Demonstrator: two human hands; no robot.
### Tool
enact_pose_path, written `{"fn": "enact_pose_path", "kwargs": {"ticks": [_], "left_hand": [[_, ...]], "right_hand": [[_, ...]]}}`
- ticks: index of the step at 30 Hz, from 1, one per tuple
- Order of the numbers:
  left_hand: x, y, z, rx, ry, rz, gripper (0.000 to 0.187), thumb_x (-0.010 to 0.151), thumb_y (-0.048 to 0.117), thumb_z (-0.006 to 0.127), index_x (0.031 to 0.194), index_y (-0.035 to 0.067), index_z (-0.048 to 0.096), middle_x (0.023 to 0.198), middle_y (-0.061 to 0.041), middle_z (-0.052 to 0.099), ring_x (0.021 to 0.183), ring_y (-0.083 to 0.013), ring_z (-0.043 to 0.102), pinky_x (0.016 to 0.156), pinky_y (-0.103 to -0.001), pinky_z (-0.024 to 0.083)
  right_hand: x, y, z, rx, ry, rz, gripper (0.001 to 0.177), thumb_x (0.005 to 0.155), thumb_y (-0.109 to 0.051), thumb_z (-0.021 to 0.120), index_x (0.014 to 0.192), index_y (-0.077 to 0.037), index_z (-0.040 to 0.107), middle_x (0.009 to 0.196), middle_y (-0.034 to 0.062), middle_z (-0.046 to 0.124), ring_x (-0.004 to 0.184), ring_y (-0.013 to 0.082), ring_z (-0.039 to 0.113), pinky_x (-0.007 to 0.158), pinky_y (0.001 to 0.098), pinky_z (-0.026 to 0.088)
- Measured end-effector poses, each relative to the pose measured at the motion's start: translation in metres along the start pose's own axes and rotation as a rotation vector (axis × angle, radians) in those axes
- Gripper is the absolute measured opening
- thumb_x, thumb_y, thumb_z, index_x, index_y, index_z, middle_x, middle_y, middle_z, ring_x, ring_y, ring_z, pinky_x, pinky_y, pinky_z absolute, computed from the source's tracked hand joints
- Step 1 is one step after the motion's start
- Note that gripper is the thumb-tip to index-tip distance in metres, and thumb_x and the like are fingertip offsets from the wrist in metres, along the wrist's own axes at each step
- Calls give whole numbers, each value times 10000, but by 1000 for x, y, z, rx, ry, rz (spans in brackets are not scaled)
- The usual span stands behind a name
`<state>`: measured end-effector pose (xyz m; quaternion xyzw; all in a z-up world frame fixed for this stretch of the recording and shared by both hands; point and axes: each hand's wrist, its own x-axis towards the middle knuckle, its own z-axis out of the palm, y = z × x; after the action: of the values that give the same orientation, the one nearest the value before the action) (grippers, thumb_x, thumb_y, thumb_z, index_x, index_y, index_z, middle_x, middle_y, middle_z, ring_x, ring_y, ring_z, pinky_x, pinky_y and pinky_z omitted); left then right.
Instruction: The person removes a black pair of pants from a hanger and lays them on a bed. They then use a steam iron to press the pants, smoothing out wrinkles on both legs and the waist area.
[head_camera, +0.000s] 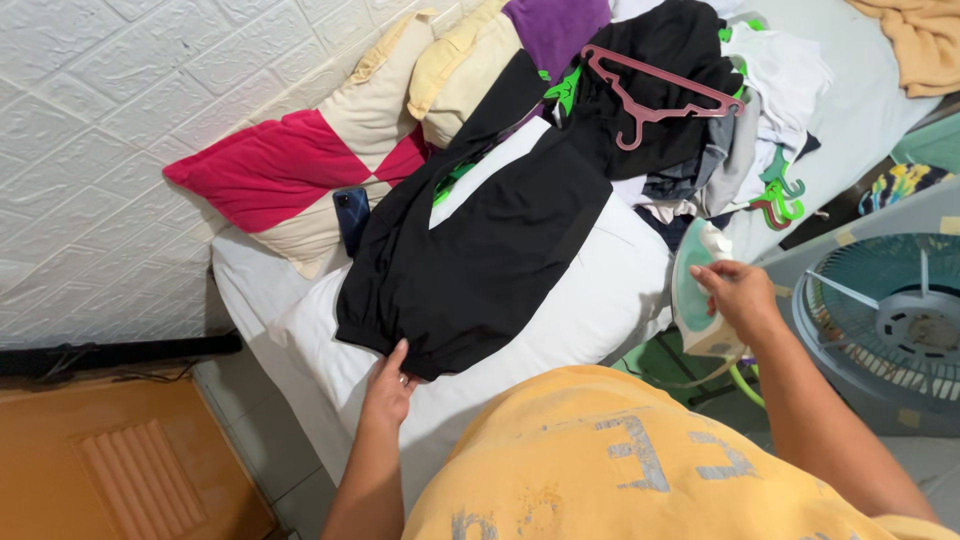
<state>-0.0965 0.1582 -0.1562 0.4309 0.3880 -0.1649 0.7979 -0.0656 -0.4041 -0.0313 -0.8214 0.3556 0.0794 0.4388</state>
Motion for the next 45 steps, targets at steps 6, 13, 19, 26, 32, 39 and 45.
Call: {"fn": "enact_pose_path", "kwargs": {"ticks": [6,13,19,26,32,39,45], "left_hand": [[-50,25,37,121,-204,42,709,849,159,760,1465,-1,447,1464,-100,574,1338,-263,538,1139,-449,401],[-80,12,-87,301,292,-76,691,864,193,755,1475,-19,513,1401,-156,636,1246,-311,615,1090,-466,473],[-83,-1,-106,358,556,-209,687,965,380,675,1505,3,480,1410,-205,617,1255,-345,608,1112,-458,427],[-77,-10,-84,193,704,-119,675,964,391,696,1504,34,507,1473,-165,535,1336,-308,507,1109,-472,386],[-62,6,-51,145,488,-6,638,900,280,766,1442,26,546,1421,-143,626,1296,-272,586,1089,-385,442],[-96,5,-33,316,188,84,596,874,200,756,1417,20,585,1378,-99,679,1270,-241,609,1078,-363,448],[-85,-35,-28,479,312,-68,605,857,110,743,1428,37,556,1339,-110,677,1212,-283,632,1011,-442,502]], "right_hand": [[61,-17,21,-381,-27,-374,191,890,-239,765,1060,-174,820,744,140,713,693,305,694,696,418,548],[106,-56,62,-698,-11,-603,251,947,-191,675,1138,-270,816,1026,228,689,961,433,673,891,477,528],[106,-114,90,-756,-188,-408,383,900,-351,752,1277,-292,719,1191,199,625,1045,419,651,912,482,533],[107,-113,126,-990,-231,-522,528,899,-282,701,1416,-313,599,1250,231,549,1000,418,686,895,463,558],[141,-92,124,-986,-155,-629,306,992,-163,573,1260,-241,698,1248,269,570,1043,462,673,896,505,556],[147,-55,34,-1009,-49,-625,339,971,-159,574,1262,-240,728,1182,281,617,972,485,688,876,534,554],[162,5,-15,-1032,-63,-354,387,919,-187,607,1249,-317,764,1197,235,662,1040,467,672,880,539,555]]}}
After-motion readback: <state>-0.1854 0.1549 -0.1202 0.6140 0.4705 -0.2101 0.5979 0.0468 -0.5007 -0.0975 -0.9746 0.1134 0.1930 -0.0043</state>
